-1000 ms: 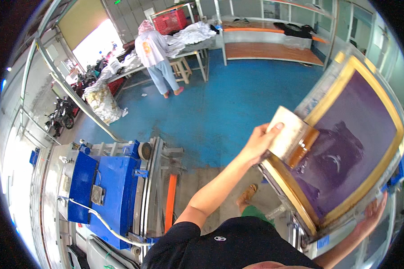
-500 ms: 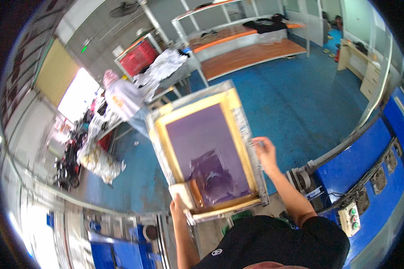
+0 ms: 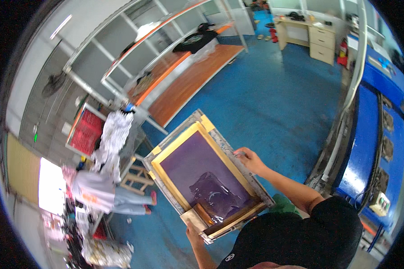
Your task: The person uses a squeegee to spread purple ink across a screen printing frame placed on a drying rack. They repeatedly pull the ink across the mesh to ensure even coverage. Later, the person moves to a workbench, picks up a bucket of liquid, and pours it onto the screen to clean the squeegee and the mesh.
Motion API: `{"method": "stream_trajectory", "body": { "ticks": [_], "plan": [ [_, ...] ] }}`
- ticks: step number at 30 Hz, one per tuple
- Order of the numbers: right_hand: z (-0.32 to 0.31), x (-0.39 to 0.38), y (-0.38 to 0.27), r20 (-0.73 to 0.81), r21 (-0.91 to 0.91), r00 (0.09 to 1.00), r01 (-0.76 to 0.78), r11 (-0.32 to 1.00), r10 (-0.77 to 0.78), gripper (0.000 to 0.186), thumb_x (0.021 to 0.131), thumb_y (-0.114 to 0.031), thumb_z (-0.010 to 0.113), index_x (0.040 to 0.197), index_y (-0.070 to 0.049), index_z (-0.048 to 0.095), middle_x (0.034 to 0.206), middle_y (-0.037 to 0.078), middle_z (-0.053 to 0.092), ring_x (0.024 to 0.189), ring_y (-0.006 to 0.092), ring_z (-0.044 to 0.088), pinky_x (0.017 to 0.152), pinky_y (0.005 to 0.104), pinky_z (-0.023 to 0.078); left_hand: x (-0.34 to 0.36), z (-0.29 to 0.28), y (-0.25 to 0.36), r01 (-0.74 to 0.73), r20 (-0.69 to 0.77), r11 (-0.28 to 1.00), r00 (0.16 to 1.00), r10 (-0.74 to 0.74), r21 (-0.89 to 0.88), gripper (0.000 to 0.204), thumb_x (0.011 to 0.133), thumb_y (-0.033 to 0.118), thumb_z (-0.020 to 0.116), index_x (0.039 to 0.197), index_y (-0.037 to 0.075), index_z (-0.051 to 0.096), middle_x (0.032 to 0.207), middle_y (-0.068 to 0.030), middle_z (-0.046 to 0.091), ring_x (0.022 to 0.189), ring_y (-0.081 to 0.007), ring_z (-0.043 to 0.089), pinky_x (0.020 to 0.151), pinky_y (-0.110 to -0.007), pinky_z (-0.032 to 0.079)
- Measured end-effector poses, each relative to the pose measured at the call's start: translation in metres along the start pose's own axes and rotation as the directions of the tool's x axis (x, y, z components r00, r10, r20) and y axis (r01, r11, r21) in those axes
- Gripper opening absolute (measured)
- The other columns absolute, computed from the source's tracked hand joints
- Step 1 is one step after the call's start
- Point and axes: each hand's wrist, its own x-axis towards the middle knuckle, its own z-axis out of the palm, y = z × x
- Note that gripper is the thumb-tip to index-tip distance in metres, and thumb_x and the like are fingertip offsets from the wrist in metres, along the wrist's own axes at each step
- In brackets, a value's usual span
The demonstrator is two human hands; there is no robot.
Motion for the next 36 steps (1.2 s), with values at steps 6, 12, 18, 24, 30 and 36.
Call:
{"method": "stream_trajectory", "body": {
  "ticks": [6,12,18,24,30,36],
  "plan": [
    [-0.096,0.048,0.055,-0.334,-0.111,0.907,-0.309,0.945,0.257,0.023,0.101,-0.023,0.054,0.118,-0.009,0.062,0.1,0.01,0.062,0.094,0.0235,0.058,0.082,0.0376,0.045,0.136,0.132,0.014,0.031,0.191,0.996,0.981,-0.047,0.088,0.061,0.1,0.05,0.057,0.121,-0.006,0.06,0.112,-0.0137,0.068,0.096,-0.0236,0.069,0.086,-0.036,0.055],
    [-0.199,0.135,0.085,-0.564,-0.263,0.825,-0.225,0.938,0.04,0.022,0.1,-0.02,0.056,0.121,-0.013,0.059,0.072,0.005,0.054,0.064,0.0142,0.052,0.061,0.0349,0.044,0.235,0.315,0.009,0.126,0.308,0.968,0.932,-0.19,0.215,0.063,0.096,0.052,0.062,0.121,-0.006,0.061,0.114,-0.0142,0.068,0.095,-0.0248,0.068,0.085,-0.036,0.055],
    [-0.291,0.253,0.038,-0.605,-0.191,0.795,-0.199,0.961,0.044,0.033,0.097,-0.03,0.06,0.126,-0.016,0.058,0.088,0.015,0.066,0.079,0.0281,0.065,0.074,0.0428,0.051,0.336,0.466,0.007,-0.013,0.488,0.983,0.869,-0.08,0.185,0.065,0.098,0.053,0.057,0.126,-0.005,0.059,0.118,-0.0134,0.067,0.102,-0.0241,0.066,0.091,-0.039,0.053],
    [-0.377,0.327,0.015,-0.634,-0.22,0.772,-0.231,0.948,0.041,0.034,0.096,-0.028,0.061,0.128,-0.018,0.059,0.081,0.013,0.066,0.076,0.0231,0.065,0.073,0.0407,0.052,0.382,0.607,-0.024,-0.039,0.704,0.988,0.706,-0.078,0.149,0.067,0.1,0.056,0.052,0.134,-0.002,0.054,0.126,-0.0153,0.062,0.111,-0.0266,0.062,0.097,-0.04,0.05],
    [-0.489,0.424,0.043,-0.656,-0.278,0.747,-0.109,0.954,-0.106,0.033,0.094,-0.019,0.062,0.128,-0.017,0.059,0.072,0.003,0.061,0.068,0.01,0.056,0.065,0.0333,0.048,0.496,0.746,-0.081,-0.25,0.839,0.951,0.544,-0.018,0.183,0.078,0.098,0.058,0.053,0.148,-0.001,0.039,0.141,-0.0163,0.052,0.124,-0.0313,0.056,0.107,-0.043,0.044],
    [-0.633,0.502,0.027,-0.778,-0.281,0.619,-0.196,0.939,-0.103,0.034,0.092,-0.017,0.065,0.125,-0.014,0.06,0.079,0.002,0.062,0.072,0.0102,0.056,0.066,0.031,0.048,0.514,0.98,-0.052,0.214,0.879,0.968,0.426,-0.214,0.132,0.073,0.101,0.054,0.051,0.148,0.0,0.039,0.145,-0.0138,0.05,0.13,-0.0306,0.052,0.11,-0.044,0.041]
  ]
}}
